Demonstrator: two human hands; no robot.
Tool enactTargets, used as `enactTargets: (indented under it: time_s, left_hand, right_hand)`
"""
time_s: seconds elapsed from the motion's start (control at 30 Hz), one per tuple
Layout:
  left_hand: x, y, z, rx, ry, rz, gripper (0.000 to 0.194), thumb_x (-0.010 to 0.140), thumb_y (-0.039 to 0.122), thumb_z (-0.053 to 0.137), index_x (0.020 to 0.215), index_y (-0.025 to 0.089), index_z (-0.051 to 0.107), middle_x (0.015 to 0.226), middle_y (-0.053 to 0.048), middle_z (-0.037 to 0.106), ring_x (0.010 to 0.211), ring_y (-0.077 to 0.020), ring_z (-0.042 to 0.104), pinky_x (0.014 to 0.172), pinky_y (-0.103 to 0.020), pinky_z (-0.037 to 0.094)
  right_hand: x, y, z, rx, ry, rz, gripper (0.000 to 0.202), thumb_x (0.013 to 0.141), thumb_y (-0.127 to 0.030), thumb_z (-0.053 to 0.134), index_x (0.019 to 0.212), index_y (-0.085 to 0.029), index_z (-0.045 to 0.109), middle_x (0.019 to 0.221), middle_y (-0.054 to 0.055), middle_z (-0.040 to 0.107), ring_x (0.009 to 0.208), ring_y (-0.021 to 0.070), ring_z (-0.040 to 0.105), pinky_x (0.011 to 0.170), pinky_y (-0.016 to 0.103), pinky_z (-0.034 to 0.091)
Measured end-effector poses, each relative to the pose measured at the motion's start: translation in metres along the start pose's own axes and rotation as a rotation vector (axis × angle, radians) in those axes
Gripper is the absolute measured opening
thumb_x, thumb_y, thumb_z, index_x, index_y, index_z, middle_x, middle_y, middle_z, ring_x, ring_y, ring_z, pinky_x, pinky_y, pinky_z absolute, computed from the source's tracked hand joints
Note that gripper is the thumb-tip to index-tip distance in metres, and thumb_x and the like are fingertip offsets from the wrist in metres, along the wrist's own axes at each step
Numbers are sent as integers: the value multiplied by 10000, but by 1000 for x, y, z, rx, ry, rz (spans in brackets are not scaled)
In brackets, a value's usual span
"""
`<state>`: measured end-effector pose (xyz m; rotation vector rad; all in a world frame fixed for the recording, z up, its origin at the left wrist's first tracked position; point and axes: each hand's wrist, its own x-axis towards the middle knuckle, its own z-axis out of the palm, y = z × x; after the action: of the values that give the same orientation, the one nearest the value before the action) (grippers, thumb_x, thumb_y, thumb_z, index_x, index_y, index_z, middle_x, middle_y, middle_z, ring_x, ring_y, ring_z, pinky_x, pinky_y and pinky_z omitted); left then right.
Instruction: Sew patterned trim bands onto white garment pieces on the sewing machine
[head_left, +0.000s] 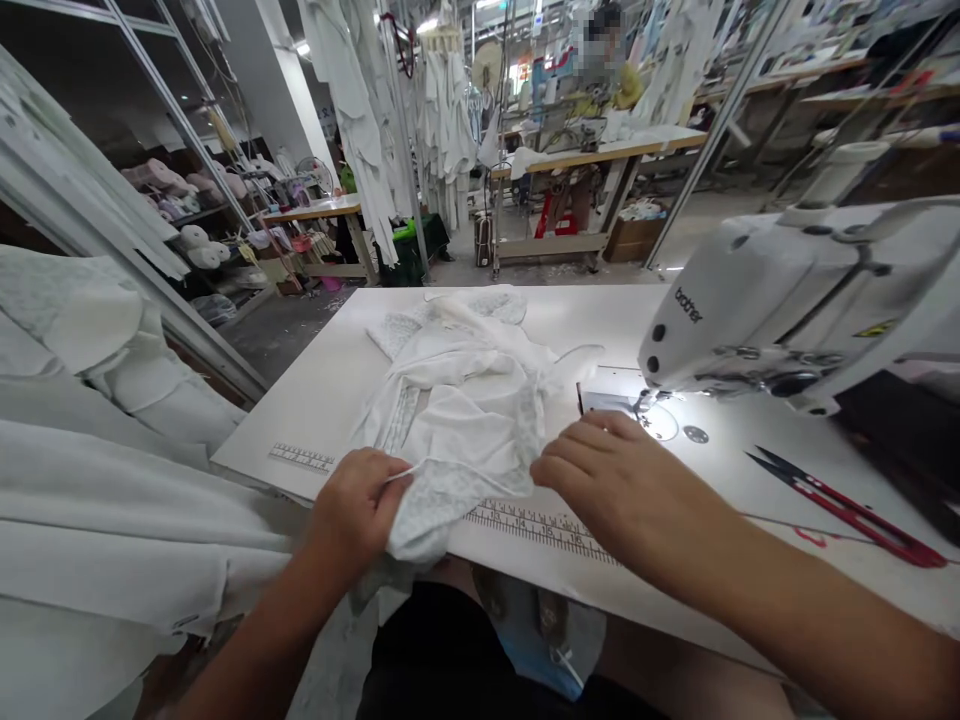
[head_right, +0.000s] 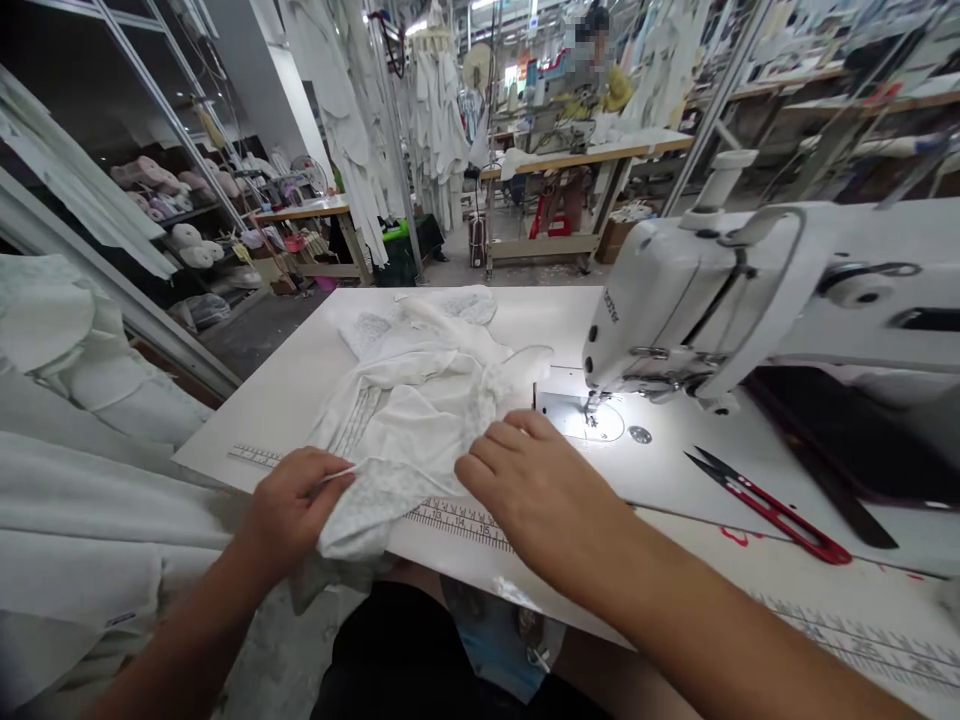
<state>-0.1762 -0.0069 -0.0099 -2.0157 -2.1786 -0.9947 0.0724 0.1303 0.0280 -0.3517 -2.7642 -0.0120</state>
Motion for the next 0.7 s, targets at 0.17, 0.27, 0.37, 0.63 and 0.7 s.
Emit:
enactTargets:
  time_s: [0.17, 0.27, 0.37, 0.63, 0.7]
  left_hand:
    - [6, 17, 10, -63, -37, 85, 162, 909, 183, 491, 891, 172, 652, 835, -57, 645, 837, -191, 603, 793, -309, 477]
    - [6, 19, 4, -63, -7, 90, 150, 906, 180, 504, 884, 167, 651, 855, -61, 638, 847, -191, 601, 795, -319, 484]
    - [4, 19, 6, 59, 98, 127, 138, 886, 168, 530, 934, 160, 659, 1019, -106, 628, 985, -240, 582, 885, -397, 473]
    - [2, 38, 33, -46, 42, 343, 147, 845, 67, 526, 922, 157, 613, 805, -49, 645, 758, -184, 619, 663, -294, 511]
    - [-1, 39, 34, -83, 86, 453, 130, 843, 77, 545, 920, 161, 610, 812, -47, 649, 753, -170, 613, 667, -275, 501]
  right_hand:
    - [-6, -17, 31, 143, 76, 147, 325, 911, -282, 576, 1192, -118, 572, 1245, 152, 603, 1168, 297, 518, 936, 470, 451]
    - [6, -21, 44, 187, 55, 183, 228, 892, -210, 600, 1109, -146, 632, 1039, 93, 694, 980, 243, 620, 822, 396, 527]
    - [10, -23, 44, 172, 86, 191, 174, 881, -75, 544, 961, -156, 676, 862, 62, 693, 793, 210, 625, 623, 314, 530]
    - [-27, -27, 34, 123, 222, 107, 196, 905, -80, 477, 962, -100, 664, 916, 127, 648, 819, 241, 553, 657, 371, 527]
    - [-36, -30, 37, 167, 209, 131, 201, 903, -72, 468, 951, -107, 660, 947, 134, 634, 832, 237, 555, 662, 372, 538]
